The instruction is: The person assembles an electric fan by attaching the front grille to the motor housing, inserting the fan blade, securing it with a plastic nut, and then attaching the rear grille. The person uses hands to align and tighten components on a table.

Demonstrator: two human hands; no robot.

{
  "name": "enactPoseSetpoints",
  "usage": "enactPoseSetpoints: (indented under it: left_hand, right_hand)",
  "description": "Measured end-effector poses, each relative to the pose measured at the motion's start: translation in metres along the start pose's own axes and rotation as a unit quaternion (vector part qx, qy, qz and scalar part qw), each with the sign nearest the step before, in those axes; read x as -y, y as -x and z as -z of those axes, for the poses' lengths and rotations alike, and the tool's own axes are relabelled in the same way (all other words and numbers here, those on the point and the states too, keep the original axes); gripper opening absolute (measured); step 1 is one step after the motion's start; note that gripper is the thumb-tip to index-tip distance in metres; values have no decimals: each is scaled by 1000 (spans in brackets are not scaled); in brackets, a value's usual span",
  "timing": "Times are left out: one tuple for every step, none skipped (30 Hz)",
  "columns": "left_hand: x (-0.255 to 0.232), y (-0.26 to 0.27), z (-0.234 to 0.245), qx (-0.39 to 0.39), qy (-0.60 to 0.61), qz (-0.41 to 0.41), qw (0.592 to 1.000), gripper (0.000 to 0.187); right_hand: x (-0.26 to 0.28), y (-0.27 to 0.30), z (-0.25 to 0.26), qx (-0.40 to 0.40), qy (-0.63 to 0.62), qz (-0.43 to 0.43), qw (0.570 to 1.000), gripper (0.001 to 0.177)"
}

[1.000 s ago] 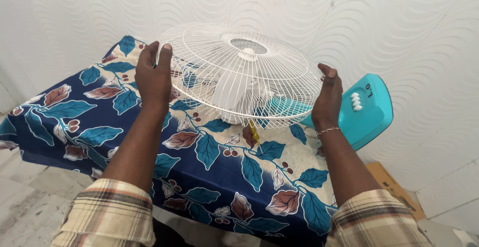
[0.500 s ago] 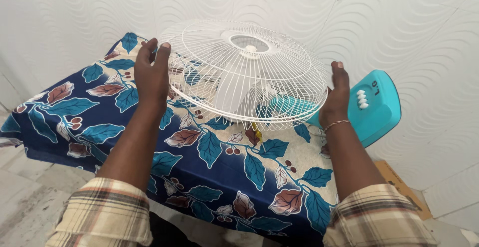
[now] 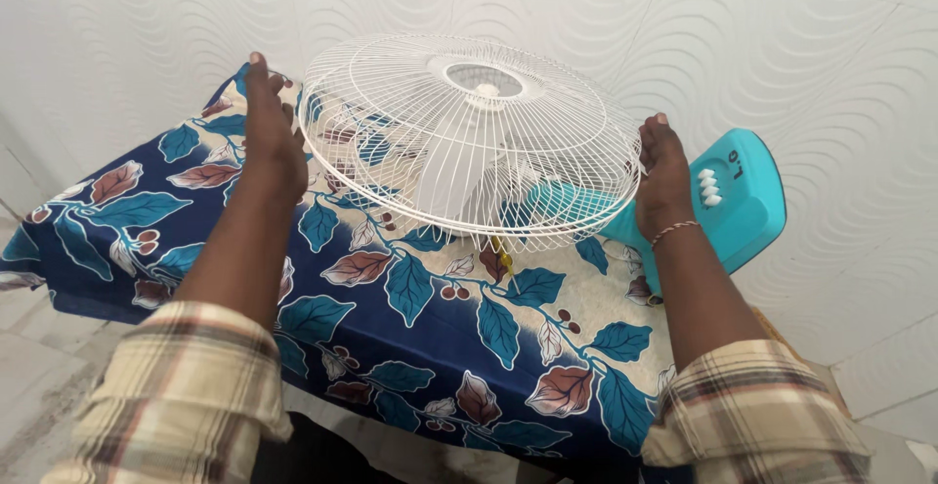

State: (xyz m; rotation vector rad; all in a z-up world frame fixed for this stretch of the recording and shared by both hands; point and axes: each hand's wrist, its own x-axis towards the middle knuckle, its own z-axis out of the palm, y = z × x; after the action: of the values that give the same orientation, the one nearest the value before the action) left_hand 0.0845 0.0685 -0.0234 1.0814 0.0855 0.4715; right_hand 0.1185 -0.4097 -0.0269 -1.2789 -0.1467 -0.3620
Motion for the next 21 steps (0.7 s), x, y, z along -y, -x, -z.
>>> enactPoseSetpoints:
  left_hand:
    - [1, -7, 3, 15, -2, 3, 1000, 99]
    - [1, -13, 5, 29, -4, 5, 1000, 100]
    - [4, -16, 5, 43, -5, 9, 999, 102]
    - [8, -17, 4, 54, -8, -7, 999, 102]
    - [8, -21, -2, 66, -11, -28, 997, 103]
    - [7, -23, -6, 78, -13, -50, 996, 103]
    - [7, -21, -7, 79, -3, -30, 996, 102]
    - [7, -16, -9, 79, 7, -10, 997, 101]
    - [8, -12, -12, 79, 18, 10, 997, 101]
    - [6, -8, -12, 86, 10, -6, 996, 99]
    - [3, -5, -15, 94, 1, -23, 995, 97]
    - [0, -3, -18, 103, -7, -40, 994, 96]
    - [-2, 1, -18, 123, 6, -29, 992, 93]
    - [-4, 5, -19, 143, 18, -18, 989, 92]
    - [-6, 8, -19, 164, 31, -9, 986, 90]
    - [-7, 11, -20, 163, 35, -11, 986, 88]
    - [-9, 12, -23, 164, 38, -14, 986, 86]
    - [-12, 13, -26, 164, 42, -18, 985, 84]
    - [-13, 15, -26, 155, 33, -16, 987, 84]
    - [-14, 16, -26, 146, 24, -15, 989, 83]
    - [-15, 17, -27, 138, 15, -14, 990, 82]
  right_hand:
    - [3, -1, 2, -3, 5, -10, 1000, 77]
    - [5, -2, 3, -6, 11, -21, 1000, 77]
    - [6, -2, 3, 1, 4, -22, 1000, 76]
    - [7, -2, 3, 7, -2, -22, 1000, 76]
    - [10, -7, 0, 15, -10, -18, 1000, 75]
    - [14, -10, -1, 14, 2, -28, 999, 73]
    - [14, -10, -2, 15, 13, -44, 999, 70]
    - [15, -10, -4, 15, 25, -60, 998, 68]
    - [15, -10, -6, 36, 15, -56, 998, 62]
    - [15, -11, -7, 56, 5, -51, 997, 57]
    - [16, -12, -10, 75, -5, -44, 996, 53]
    - [17, -14, -12, 83, -19, -42, 995, 46]
    - [17, -11, -13, 89, -30, -46, 994, 41]
    - [17, -8, -14, 96, -42, -49, 993, 37]
    - [17, -5, -17, 64, -35, -63, 995, 36]
    - [16, -1, -21, 33, -28, -76, 996, 36]
    - [18, 0, -25, 1, -22, -87, 996, 36]
    - [21, 1, -29, 11, -48, -74, 996, 34]
    - [22, 3, -32, 20, -73, -63, 995, 31]
    - [22, 6, -34, 30, -99, -53, 993, 29]
    - [23, 7, -35, 10, -89, -55, 994, 29]
